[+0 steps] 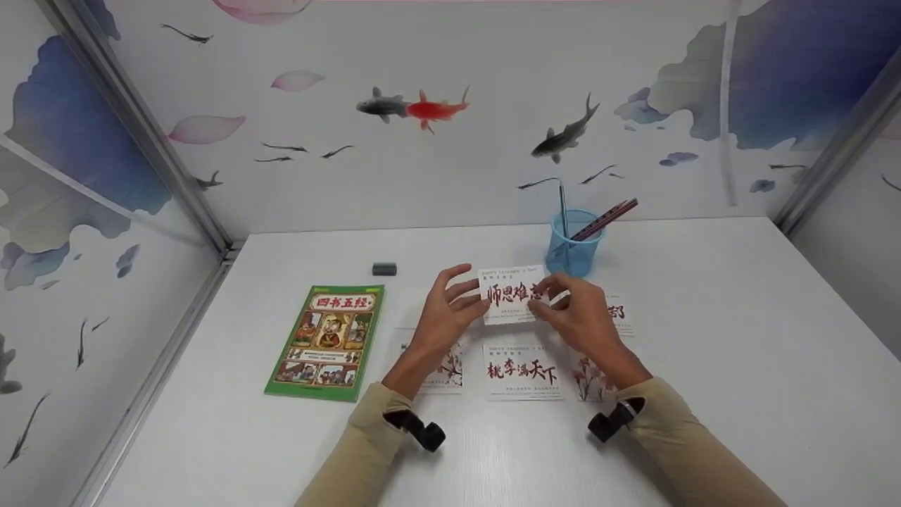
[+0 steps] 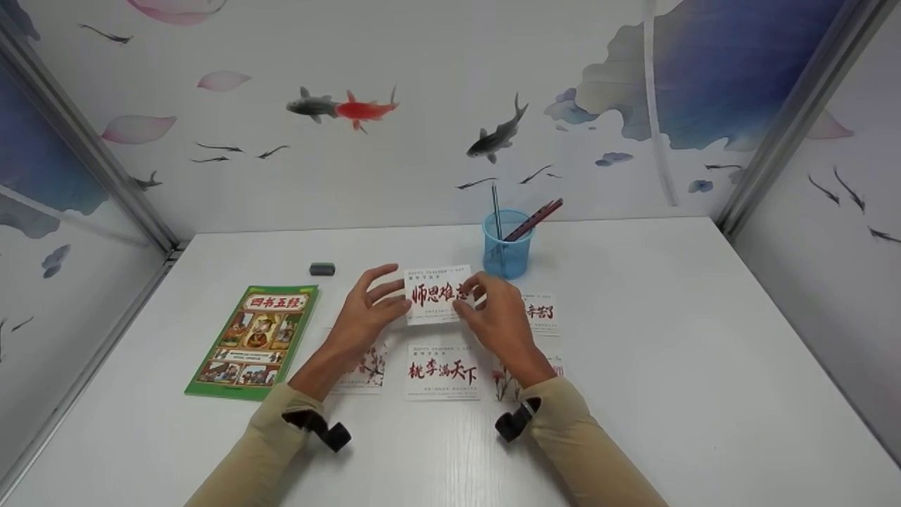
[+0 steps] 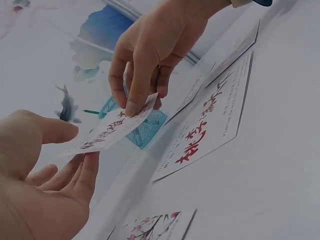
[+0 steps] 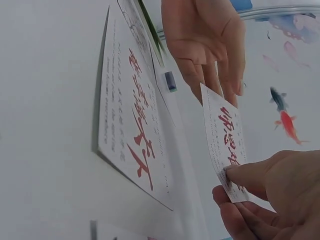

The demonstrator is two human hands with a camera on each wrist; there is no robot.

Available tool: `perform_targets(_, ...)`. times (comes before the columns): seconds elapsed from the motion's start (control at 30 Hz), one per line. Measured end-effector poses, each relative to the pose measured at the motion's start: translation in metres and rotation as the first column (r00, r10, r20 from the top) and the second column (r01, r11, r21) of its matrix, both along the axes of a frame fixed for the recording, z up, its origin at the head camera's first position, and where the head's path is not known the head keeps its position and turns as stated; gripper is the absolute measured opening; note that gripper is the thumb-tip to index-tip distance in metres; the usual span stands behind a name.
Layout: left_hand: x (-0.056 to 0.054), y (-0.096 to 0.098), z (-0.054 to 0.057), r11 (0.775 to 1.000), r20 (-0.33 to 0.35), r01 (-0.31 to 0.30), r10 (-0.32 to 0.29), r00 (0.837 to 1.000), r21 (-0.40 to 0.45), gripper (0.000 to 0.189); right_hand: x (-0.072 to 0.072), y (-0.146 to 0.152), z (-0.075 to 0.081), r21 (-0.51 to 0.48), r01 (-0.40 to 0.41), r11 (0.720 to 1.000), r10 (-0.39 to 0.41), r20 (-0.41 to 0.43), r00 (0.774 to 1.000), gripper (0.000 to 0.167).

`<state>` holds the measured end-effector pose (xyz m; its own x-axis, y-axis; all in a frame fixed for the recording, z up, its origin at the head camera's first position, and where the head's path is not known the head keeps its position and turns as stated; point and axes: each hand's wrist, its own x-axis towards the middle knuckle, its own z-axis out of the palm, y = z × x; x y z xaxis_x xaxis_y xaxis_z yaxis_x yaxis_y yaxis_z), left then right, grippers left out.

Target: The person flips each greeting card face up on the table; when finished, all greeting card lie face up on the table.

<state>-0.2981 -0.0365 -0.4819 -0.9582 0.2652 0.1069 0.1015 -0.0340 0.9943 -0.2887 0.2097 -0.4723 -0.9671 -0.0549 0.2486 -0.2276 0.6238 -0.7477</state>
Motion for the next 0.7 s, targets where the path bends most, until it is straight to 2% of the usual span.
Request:
perform_targets(0.07, 0.000, -0.001, -0.001, 0.995, -0.078, -0.004, -0.004, 0.997, -0.101, 0.059, 0.000, 0.001, -0.001, 0.014, 0.005, 1.000, -0.005, 0.009, 1.000, 0.020)
perform_targets(0.13, 0.001, 0.000, -0.003, 0.972, -0.162, -0.025, -0.013, 0.987, -0.233, 0.048, 0.000, 0.001, -0.002, 0.020, 0.002, 1.000, -0.003, 0.019, 1.000, 0.020)
perform_targets(0.2, 0.003, 0.001, -0.005, 0.928, -0.233, -0.058, -0.032, 0.972, -0.369, 0.037, 0.000, 0.002, -0.002, 0.034, -0.003, 0.999, 0.002, 0.033, 0.999, 0.021)
perform_targets(0.27, 0.004, 0.003, -0.006, 0.875, -0.273, -0.080, -0.061, 0.960, -0.478, 0.029, 0.001, 0.002, -0.003, 0.054, -0.014, 0.998, 0.011, 0.055, 0.998, 0.024)
perform_targets(0.37, 0.007, 0.007, -0.006, 0.815, -0.274, -0.070, -0.111, 0.955, -0.576, 0.027, 0.001, 0.002, -0.004, 0.105, -0.021, 0.994, 0.011, 0.098, 0.995, 0.029)
perform_targets(0.47, 0.010, 0.009, -0.004, 0.772, -0.261, -0.051, -0.151, 0.954, -0.633, 0.032, 0.001, 0.002, -0.004, 0.196, -0.026, 0.980, 0.002, 0.124, 0.992, 0.034)
perform_targets(0.6, 0.013, 0.010, -0.002, 0.704, -0.255, -0.039, -0.205, 0.945, -0.709, 0.036, 0.000, 0.002, -0.007, 0.343, -0.038, 0.939, 0.008, 0.087, 0.996, 0.035)
perform_targets(0.7, 0.015, 0.010, -0.001, 0.662, -0.248, -0.023, -0.247, 0.937, -0.749, 0.036, 0.000, 0.003, -0.009, 0.394, -0.037, 0.918, 0.014, 0.062, 0.998, 0.032)
